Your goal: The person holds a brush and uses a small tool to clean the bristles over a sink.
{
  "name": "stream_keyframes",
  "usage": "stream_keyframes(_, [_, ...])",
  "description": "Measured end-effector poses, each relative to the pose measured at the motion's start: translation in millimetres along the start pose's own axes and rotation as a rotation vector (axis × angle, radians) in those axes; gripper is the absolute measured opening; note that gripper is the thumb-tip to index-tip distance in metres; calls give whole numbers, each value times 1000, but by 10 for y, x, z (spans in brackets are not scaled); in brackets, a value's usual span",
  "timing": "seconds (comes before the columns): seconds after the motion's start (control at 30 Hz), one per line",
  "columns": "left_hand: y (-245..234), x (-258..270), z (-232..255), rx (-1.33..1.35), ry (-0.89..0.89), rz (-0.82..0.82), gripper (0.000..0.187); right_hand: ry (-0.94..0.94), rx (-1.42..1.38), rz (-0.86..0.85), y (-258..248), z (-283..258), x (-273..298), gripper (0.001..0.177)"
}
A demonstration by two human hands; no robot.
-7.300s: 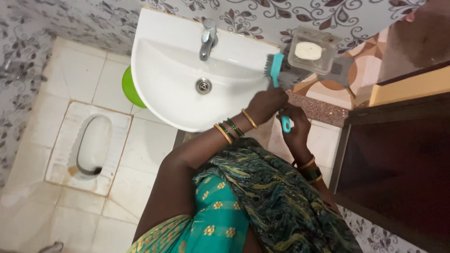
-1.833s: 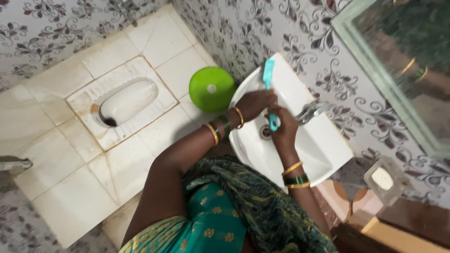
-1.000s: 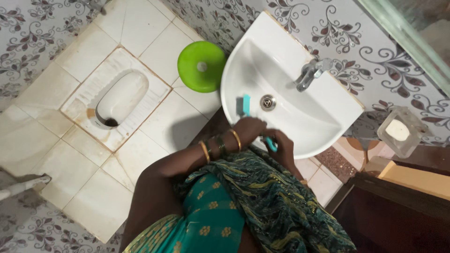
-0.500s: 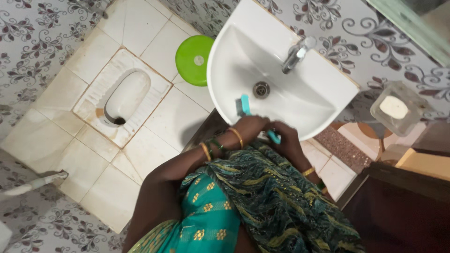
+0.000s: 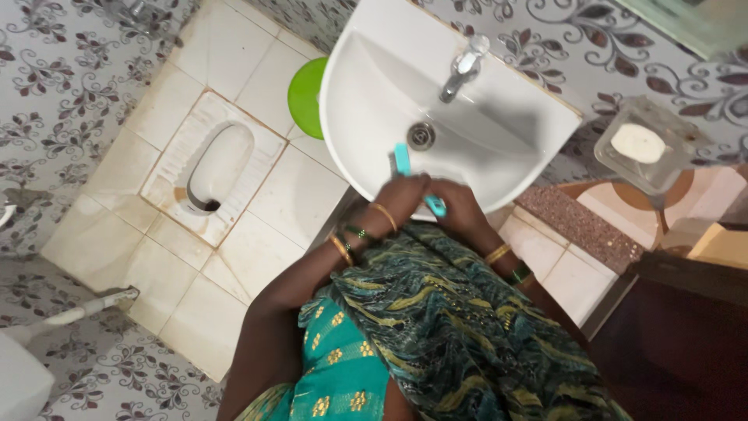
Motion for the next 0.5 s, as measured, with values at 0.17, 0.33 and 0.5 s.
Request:
stream_keyframes(0.17, [-43, -360, -89, -36, -46, 126, 5, 91, -158, 79, -8, 168, -320, 24])
stream_keyframes(0.33, [122, 10, 298, -16, -54, -92, 27, 58, -59, -175, -317, 55, 6, 23])
stream_keyframes(0.5, [264, -176, 81, -29, -28, 28, 17, 23, -25, 0, -196, 181, -72, 26])
Point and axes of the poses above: each hand's wrist, its own x-axis away from the middle knuckle, its own y-axis out of the palm, z = x × y, the point moved 4 cm from there along -x, towards the middle knuckle, and after that the axes turned 10 degrees about z, right-handed, at the moved point
